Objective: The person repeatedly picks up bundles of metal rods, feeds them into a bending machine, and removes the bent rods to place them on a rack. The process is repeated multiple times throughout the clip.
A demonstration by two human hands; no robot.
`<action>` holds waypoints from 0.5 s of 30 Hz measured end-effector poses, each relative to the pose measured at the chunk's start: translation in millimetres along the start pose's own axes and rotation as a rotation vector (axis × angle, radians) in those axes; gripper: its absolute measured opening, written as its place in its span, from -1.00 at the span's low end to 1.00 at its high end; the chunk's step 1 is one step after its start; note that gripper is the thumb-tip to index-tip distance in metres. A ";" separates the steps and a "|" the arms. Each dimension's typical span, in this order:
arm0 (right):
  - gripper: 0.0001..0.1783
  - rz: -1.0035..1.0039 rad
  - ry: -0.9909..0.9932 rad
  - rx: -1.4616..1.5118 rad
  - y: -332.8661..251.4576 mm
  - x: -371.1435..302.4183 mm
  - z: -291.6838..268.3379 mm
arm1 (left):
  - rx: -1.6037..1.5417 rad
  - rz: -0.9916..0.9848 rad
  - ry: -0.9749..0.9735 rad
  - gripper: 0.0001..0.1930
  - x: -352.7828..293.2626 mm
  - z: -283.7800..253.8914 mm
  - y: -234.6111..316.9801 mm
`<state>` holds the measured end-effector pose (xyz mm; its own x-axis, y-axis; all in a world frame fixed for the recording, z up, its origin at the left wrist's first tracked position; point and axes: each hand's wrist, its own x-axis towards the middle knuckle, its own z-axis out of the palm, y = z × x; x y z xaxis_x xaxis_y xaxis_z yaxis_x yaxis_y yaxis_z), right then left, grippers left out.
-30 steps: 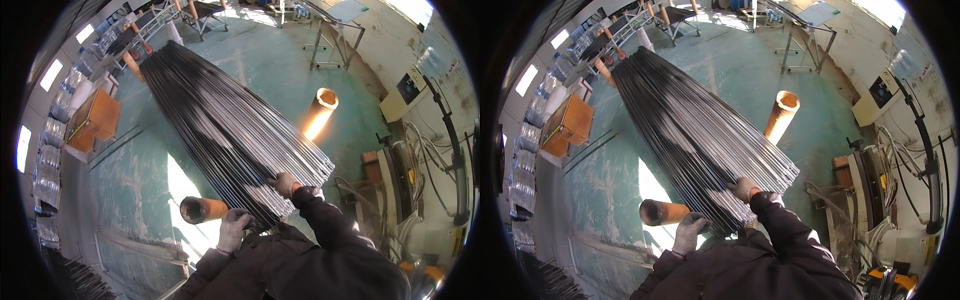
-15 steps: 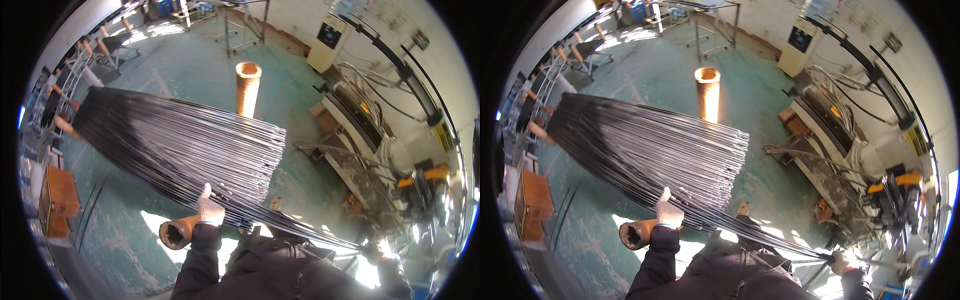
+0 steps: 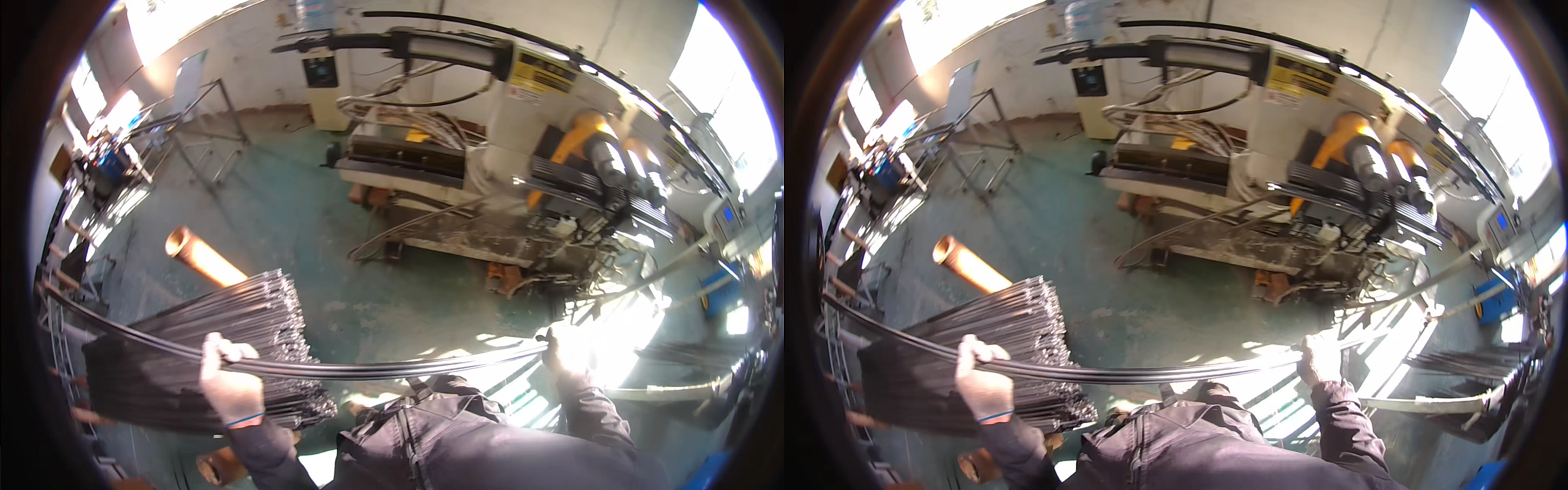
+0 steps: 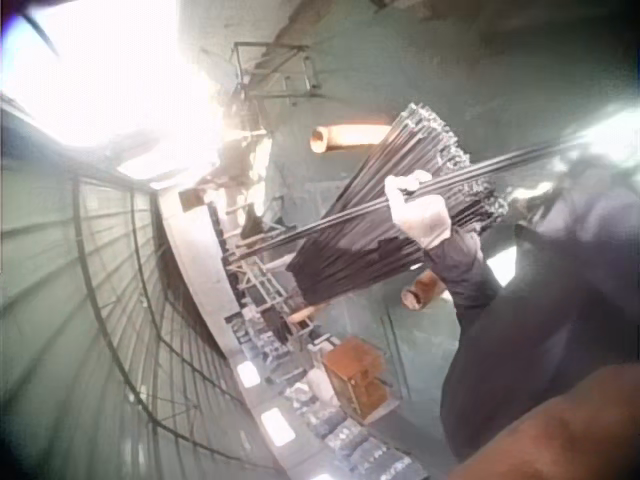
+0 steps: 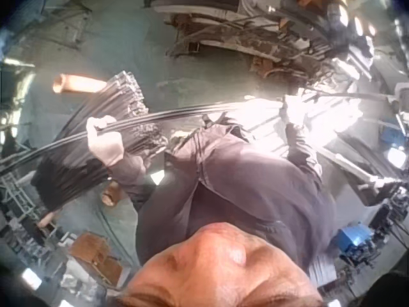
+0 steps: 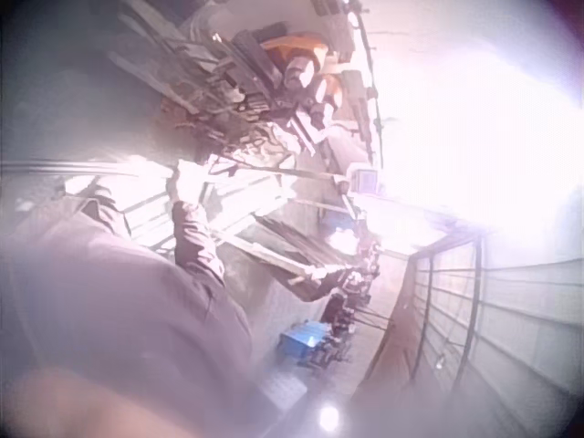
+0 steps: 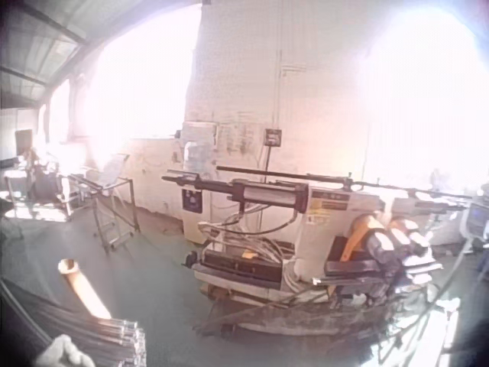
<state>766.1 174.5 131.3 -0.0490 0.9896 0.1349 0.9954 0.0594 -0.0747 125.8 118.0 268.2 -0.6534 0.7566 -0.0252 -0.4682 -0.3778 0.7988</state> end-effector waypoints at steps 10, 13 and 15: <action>-0.31 0.612 0.512 2.653 120.9 76.7 14.0 | -0.102 -0.288 -0.386 -0.78 5.0 233.0 -129.7; -0.53 0.778 0.568 2.529 128.0 116.7 -0.4 | -0.134 -0.410 -0.432 -0.74 16.8 270.3 -166.4; -0.64 0.836 0.637 2.451 150.4 139.1 -5.7 | -0.125 -0.376 -0.576 -0.70 42.1 283.7 -172.3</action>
<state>909.4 320.3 144.5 0.4853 0.7892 -0.3764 -0.8375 0.2959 -0.4595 347.7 366.4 300.0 -0.0306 0.9975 0.0640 -0.6883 -0.0675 0.7223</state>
